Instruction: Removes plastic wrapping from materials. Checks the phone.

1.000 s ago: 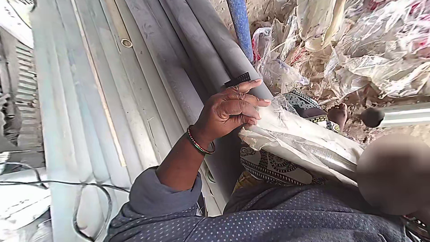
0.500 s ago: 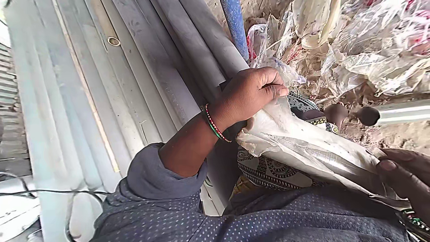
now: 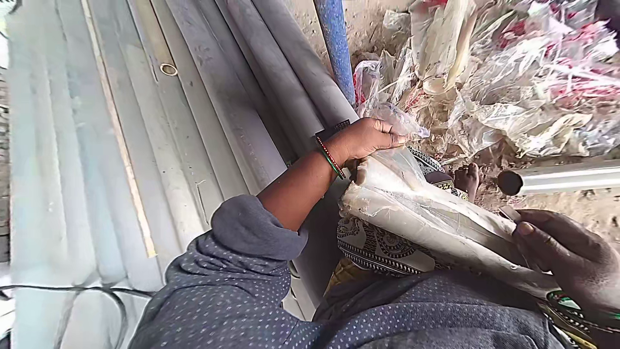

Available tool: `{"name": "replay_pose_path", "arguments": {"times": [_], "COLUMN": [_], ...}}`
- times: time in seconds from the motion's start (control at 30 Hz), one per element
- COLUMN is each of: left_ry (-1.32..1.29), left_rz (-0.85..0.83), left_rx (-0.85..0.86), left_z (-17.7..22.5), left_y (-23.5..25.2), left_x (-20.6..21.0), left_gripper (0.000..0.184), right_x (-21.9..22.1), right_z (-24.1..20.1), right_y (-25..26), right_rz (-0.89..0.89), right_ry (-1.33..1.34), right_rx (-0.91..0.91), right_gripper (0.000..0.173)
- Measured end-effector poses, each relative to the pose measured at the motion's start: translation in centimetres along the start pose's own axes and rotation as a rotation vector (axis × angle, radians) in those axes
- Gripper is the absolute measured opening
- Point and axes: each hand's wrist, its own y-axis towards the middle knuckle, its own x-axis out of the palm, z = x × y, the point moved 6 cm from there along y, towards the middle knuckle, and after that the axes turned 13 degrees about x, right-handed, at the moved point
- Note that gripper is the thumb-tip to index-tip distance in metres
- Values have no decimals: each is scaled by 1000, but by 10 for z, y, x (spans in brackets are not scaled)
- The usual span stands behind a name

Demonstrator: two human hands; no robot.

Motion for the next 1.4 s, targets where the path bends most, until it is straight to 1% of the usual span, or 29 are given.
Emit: {"name": "replay_pose_path", "arguments": {"times": [0.07,0.2,0.27,0.33,0.43,0.5,0.53,0.63,0.7,0.83,0.93,1.0,1.07,1.13,1.23,1.3,1.4], "left_ry": [-63,-208,-168,-32,123,137,130,44,-23,-211,-132,-25,12,-19,-142,-200,-264], "left_rz": [102,489,631,710,749,761,767,787,792,736,701,695,691,672,654,669,703], "left_rx": [64,304,379,439,535,591,583,442,356,290,360,428,469,469,430,456,481], "left_z": [0,-8,-14,-20,-30,-34,-35,-38,-37,-29,-24,-19,-16,-16,-19,-21,-23], "left_y": [-7,-35,-61,-91,-124,-135,-138,-143,-143,-145,-149,-152,-154,-154,-152,-150,-148], "left_x": [-6,-25,-28,-21,-2,10,15,27,29,28,26,25,24,25,29,31,35], "left_gripper": [18,29,29,29,30,33,35,34,32,27,20,16,12,10,4,1,5], "right_x": [1,2,2,1,-1,-3,-4,-4,-1,19,40,52,63,74,91,103,119], "right_z": [-1,-1,0,0,-1,-5,-8,-21,-35,-67,-83,-92,-101,-113,-130,-140,-154], "right_y": [-5,-14,-16,-14,-10,-6,-5,0,4,9,11,11,12,11,8,6,3], "right_rz": [14,33,28,11,-27,-48,-54,-48,-36,-23,-41,-51,-51,-32,-12,-4,10], "right_ry": [13,36,64,96,129,126,107,-32,-149,-350,-424,-463,-508,-571,-669,-722,-806], "right_rx": [-1,-38,-47,-50,-32,-28,-34,-114,-209,-354,-442,-474,-504,-543,-611,-652,-701], "right_gripper": [16,16,15,14,14,15,15,14,18,28,31,31,30,29,27,26,25]}}
